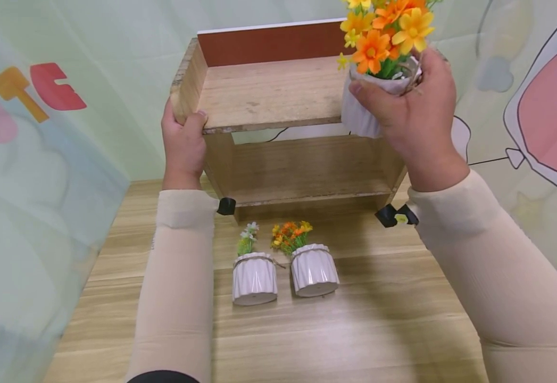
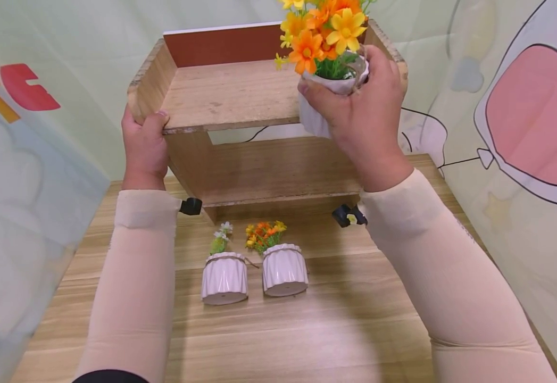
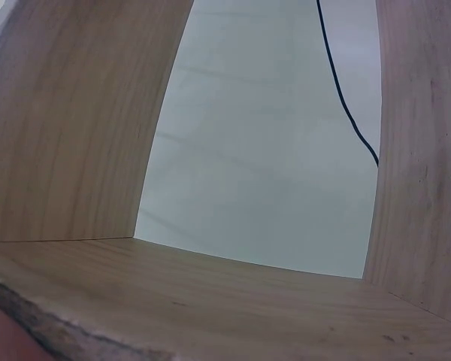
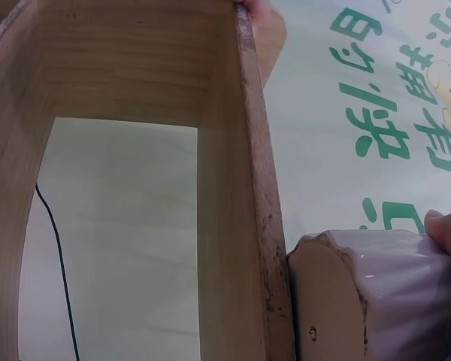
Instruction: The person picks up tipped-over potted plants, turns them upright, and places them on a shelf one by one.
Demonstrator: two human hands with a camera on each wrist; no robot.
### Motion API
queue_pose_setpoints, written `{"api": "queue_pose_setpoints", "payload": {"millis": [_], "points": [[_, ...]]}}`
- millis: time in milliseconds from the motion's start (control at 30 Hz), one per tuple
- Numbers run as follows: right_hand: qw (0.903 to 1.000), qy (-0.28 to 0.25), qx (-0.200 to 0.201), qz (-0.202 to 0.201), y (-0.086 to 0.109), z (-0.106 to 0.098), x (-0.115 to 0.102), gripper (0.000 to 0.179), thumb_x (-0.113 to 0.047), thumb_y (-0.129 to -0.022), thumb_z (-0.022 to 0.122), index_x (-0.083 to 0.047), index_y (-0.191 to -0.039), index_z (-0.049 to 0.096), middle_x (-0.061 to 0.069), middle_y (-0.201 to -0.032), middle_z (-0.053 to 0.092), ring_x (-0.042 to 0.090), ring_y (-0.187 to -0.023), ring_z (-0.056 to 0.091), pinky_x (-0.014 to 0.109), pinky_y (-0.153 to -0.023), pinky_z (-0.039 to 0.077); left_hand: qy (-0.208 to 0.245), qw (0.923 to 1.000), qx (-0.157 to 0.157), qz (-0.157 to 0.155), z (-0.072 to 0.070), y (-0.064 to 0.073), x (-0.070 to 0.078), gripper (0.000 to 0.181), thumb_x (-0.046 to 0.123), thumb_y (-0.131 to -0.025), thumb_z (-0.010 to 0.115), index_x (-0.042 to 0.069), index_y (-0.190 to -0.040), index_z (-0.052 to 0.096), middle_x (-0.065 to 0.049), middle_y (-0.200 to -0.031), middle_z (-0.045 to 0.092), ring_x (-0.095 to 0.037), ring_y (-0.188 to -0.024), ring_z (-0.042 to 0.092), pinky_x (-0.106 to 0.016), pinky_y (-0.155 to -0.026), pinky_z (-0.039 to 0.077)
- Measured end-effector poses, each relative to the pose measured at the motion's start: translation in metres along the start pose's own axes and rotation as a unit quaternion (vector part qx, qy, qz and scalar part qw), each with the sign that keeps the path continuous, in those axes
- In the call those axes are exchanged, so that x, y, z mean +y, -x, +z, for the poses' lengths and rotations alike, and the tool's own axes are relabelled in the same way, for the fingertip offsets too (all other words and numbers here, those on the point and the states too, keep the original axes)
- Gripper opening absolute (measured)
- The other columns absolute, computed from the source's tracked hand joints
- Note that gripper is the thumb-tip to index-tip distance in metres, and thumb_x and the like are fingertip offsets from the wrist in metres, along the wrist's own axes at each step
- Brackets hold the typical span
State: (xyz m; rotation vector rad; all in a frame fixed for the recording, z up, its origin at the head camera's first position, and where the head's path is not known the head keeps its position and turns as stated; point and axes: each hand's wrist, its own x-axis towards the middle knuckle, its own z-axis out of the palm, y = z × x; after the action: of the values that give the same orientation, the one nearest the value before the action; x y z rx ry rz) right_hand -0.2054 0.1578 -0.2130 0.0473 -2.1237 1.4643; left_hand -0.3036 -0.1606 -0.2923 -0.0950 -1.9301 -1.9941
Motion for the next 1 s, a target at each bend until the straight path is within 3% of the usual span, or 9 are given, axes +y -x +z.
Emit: {"api": "queue_pose_setpoints", "payload": {"millis": [1000], "points": [[0.9991, -0.039, -0.01, 0.014, -0.0101, -0.0034, 0.0046, 0.072, -0.014, -0.086, 0.085, -0.009, -0.15, 0.051, 0.002, -0.152, 0.058, 0.013, -0.136, 0.054, 0.025, -0.117, 0.039, -0.002, 1.0, 0.002, -0.01, 0.0019, 0.0022, 0.0004, 0.061, 0.018, -0.099, 0.053, 0.026, -0.159, 0.044, -0.001, -0.159, 0.045, -0.016, -0.142, 0.043, -0.029, -0.119, 0.034]]}}
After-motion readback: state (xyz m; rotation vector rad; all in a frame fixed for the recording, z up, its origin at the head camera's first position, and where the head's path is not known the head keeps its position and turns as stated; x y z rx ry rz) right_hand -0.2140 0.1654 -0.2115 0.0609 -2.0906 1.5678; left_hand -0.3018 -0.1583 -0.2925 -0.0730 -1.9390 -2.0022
